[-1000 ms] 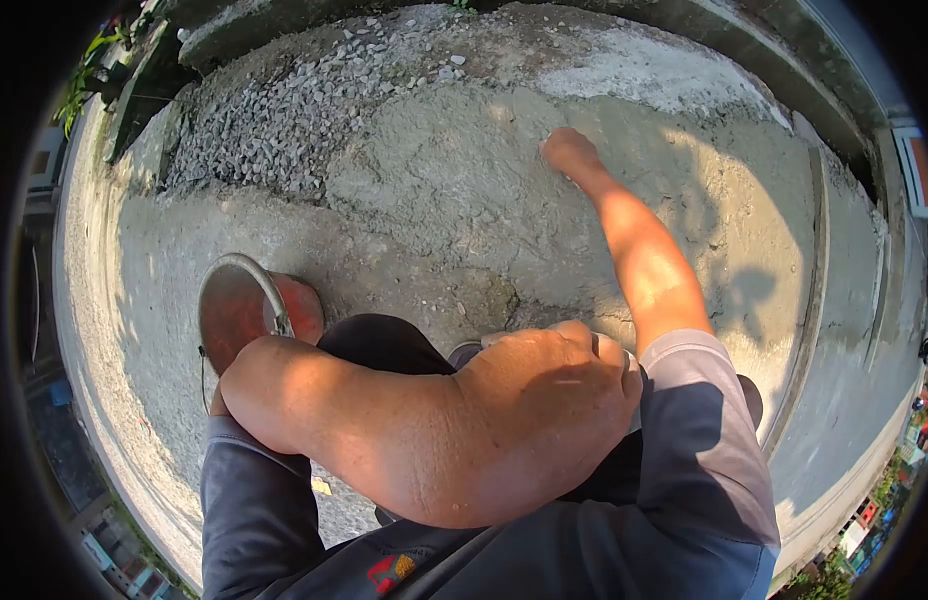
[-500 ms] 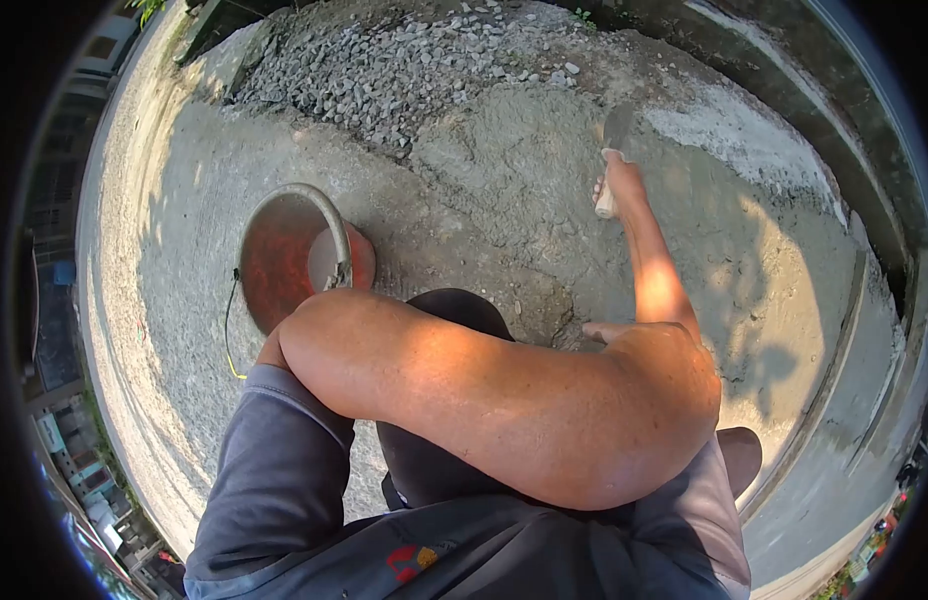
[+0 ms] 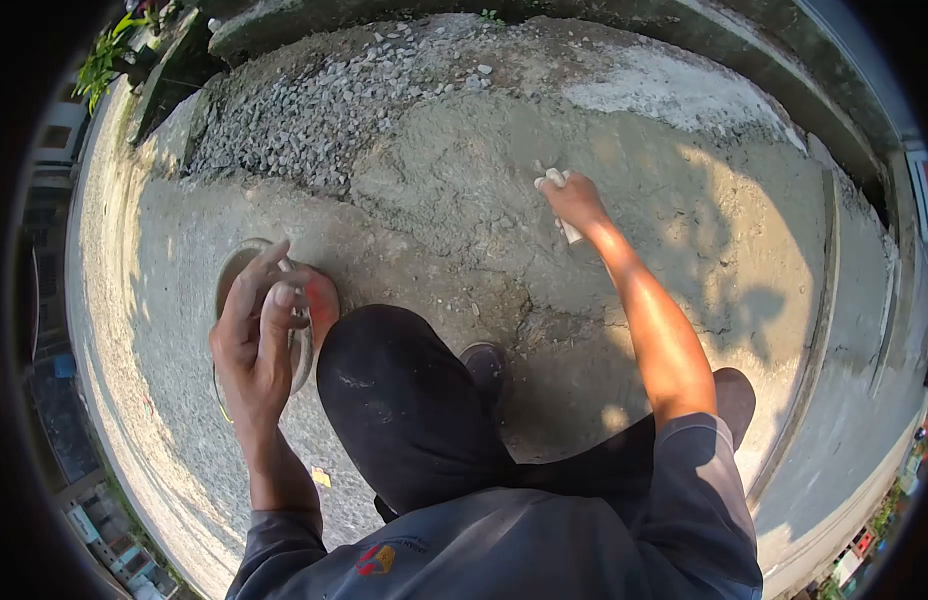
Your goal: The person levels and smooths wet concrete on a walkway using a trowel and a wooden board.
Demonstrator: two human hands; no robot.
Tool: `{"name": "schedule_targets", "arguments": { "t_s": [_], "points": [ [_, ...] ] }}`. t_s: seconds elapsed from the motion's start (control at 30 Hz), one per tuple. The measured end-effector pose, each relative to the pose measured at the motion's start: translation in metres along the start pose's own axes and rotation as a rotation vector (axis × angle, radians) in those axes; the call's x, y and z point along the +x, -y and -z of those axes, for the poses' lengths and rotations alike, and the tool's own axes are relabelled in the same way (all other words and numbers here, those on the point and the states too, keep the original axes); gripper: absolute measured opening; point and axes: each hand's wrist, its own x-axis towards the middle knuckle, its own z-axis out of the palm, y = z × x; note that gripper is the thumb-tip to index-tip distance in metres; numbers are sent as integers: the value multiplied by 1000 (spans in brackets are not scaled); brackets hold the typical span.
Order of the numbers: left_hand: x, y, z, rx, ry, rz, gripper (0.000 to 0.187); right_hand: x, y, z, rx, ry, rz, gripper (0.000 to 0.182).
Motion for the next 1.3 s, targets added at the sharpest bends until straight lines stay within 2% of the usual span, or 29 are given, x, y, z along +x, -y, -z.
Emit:
{"name": "schedule_targets", "arguments": {
  "t_s": [0.03,0.07,0.1,0.17,0.2,0.23,0.3,0.33,0.43,0.47,0.57,0.63,0.7,0.8,0.9,0.97,1.07,1.3],
  "points": [
    [-24,32,4,-154,-56,212,36,0,-12,21,-47,-40,31,41],
    [-46,57,12,-162,-22,346,40,2,-18,41,-93,-51,20,42],
    [-73,84,16,-189,-28,586,50,4,-27,62,-136,-55,12,42],
    [-123,119,25,-343,12,944,74,2,-59,104,-321,-223,106,43],
    [-141,129,20,-521,-50,1041,79,4,-71,120,-420,-294,164,44],
    [-159,139,16,-695,-120,1145,86,4,-89,137,-436,-278,184,43],
    [-175,168,16,-918,-232,1091,93,-3,-125,172,-471,-238,228,41],
    [-179,183,16,-1025,-280,1071,97,-24,-123,184,-466,-246,69,42],
    [-171,215,20,-1280,-307,999,103,-59,-170,224,-563,-365,89,47],
    [-164,213,20,-1319,-327,1008,92,-74,-184,240,-519,-337,-15,50],
    [-154,199,17,-1277,-366,1044,76,-135,-231,276,-535,-456,-194,54],
    [-164,269,35,-1091,-297,991,59,-162,-298,295,-515,-606,-246,55],
    [-177,346,42,-873,-68,715,54,-200,-371,306,-366,-792,-387,56],
    [-153,277,16,-1049,-191,937,51,-248,-421,298,-360,-775,-626,55],
    [-138,243,1,-1049,-178,987,49,-260,-466,278,-334,-846,-710,52],
    [-130,231,-2,-1027,-162,995,47,-263,-493,273,-281,-843,-706,50],
    [-120,210,-2,-980,-139,998,45,-268,-488,270,-267,-823,-758,54],
    [-86,163,-5,-858,-84,973,39,-248,-492,274,-280,-819,-639,62]
  ]
}}
